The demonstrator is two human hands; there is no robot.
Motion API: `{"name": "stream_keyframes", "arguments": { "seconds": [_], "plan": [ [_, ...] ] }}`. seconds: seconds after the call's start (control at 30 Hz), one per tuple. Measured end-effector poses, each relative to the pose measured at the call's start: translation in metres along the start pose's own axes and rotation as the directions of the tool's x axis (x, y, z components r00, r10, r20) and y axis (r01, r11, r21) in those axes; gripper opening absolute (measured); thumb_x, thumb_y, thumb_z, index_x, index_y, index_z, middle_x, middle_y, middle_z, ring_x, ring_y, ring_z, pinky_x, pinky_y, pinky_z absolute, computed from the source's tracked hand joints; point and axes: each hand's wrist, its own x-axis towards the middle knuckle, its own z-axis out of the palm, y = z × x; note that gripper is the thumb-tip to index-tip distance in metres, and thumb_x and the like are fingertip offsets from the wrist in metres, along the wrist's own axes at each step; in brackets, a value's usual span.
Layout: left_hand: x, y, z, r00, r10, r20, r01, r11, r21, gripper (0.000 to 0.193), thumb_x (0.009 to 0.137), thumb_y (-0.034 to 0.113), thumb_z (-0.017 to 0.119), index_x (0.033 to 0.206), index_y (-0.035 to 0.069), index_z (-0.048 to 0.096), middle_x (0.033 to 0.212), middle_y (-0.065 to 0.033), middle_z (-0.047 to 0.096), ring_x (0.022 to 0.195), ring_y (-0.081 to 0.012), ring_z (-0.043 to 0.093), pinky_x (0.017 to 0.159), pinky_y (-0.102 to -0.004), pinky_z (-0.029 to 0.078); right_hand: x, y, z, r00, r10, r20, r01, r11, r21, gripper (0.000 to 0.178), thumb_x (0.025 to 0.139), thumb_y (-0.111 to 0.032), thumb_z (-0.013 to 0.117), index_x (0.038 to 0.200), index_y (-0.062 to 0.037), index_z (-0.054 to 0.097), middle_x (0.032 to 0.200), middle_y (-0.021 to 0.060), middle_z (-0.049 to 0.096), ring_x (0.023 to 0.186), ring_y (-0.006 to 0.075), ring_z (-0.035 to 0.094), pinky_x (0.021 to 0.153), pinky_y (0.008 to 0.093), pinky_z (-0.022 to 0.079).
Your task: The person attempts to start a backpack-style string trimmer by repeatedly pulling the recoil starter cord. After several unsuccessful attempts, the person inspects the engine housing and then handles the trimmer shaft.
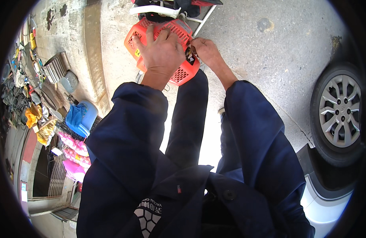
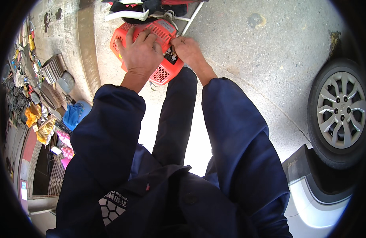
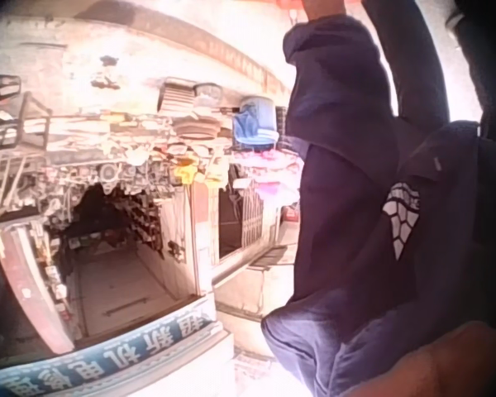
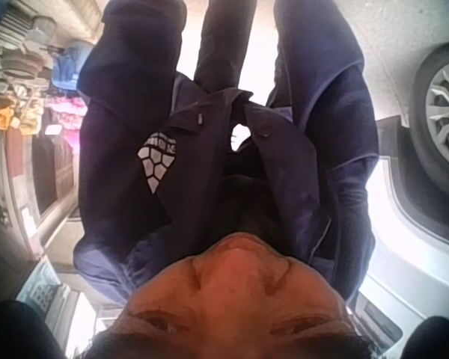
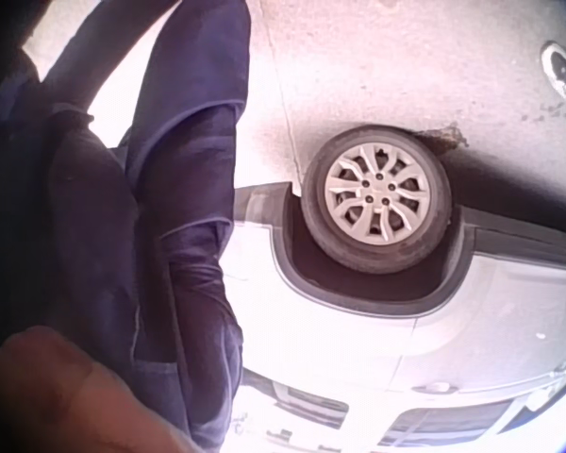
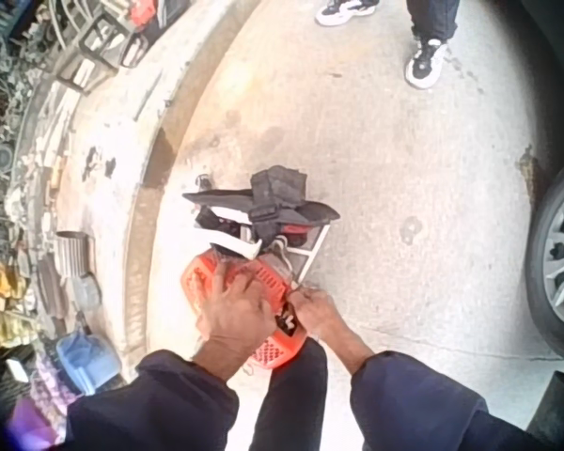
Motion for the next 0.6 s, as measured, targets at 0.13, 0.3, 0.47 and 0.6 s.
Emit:
{"name": "stream_keyframes", "arguments": {
  "seconds": [0.13,0.3,0.47,0.6],
  "plan": [
    [0.0,-0.001,0.001,1.0,0.003,0.009,-0.003,1.0,0.01,0.02,0.085,0.026,0.067,0.098,0.019,0.08,0.121,0.0039,0.075,0.136,-0.0353,0.055,0.106,-0.0788,0.035,-0.008,-0.01,-0.004,0.999,0.021,0.023,-0.024,0.993,0.117,0.038,0.099,-0.031,0.055,0.086,0.0014,0.07,0.08,0.0138,0.07,0.075,0.0255,0.065,0.073,0.039,0.051],
    [0.0,-0.001,0.002,1.0,0.007,-0.008,-0.008,1.0,-0.03,0.02,0.085,0.03,0.07,0.096,0.015,0.079,0.119,-0.0004,0.073,0.138,-0.0381,0.052,0.105,-0.0823,0.032,-0.02,-0.015,-0.012,0.997,0.054,0.063,-0.068,0.97,0.232,0.037,0.102,-0.028,0.052,0.08,-0.001,0.066,0.074,0.0039,0.063,0.067,0.0154,0.052,0.066,0.034,0.044],
    [0.0,0.001,0.002,1.0,-0.001,-0.022,0.001,1.0,-0.003,0.02,0.084,0.025,0.068,0.098,0.019,0.08,0.121,0.0026,0.076,0.135,-0.0356,0.056,0.105,-0.0777,0.036,-0.004,0.006,-0.005,0.999,0.007,0.04,-0.019,0.955,0.296,0.036,0.103,-0.026,0.051,0.086,-0.0007,0.07,0.075,0.0036,0.063,0.067,0.016,0.053,0.065,0.0333,0.044],
    [0.002,-0.001,0.0,1.0,0.0,0.014,0.0,1.0,0.009,0.021,0.085,0.025,0.067,0.099,0.018,0.08,0.121,0.0021,0.076,0.135,-0.0356,0.056,0.107,-0.0781,0.035,0.0,0.005,0.004,1.0,-0.014,-0.021,0.016,0.99,0.142,0.036,0.104,-0.027,0.051,0.092,0.002,0.07,0.074,0.0076,0.062,0.066,0.0184,0.053,0.064,0.0355,0.045]
  ]
}}
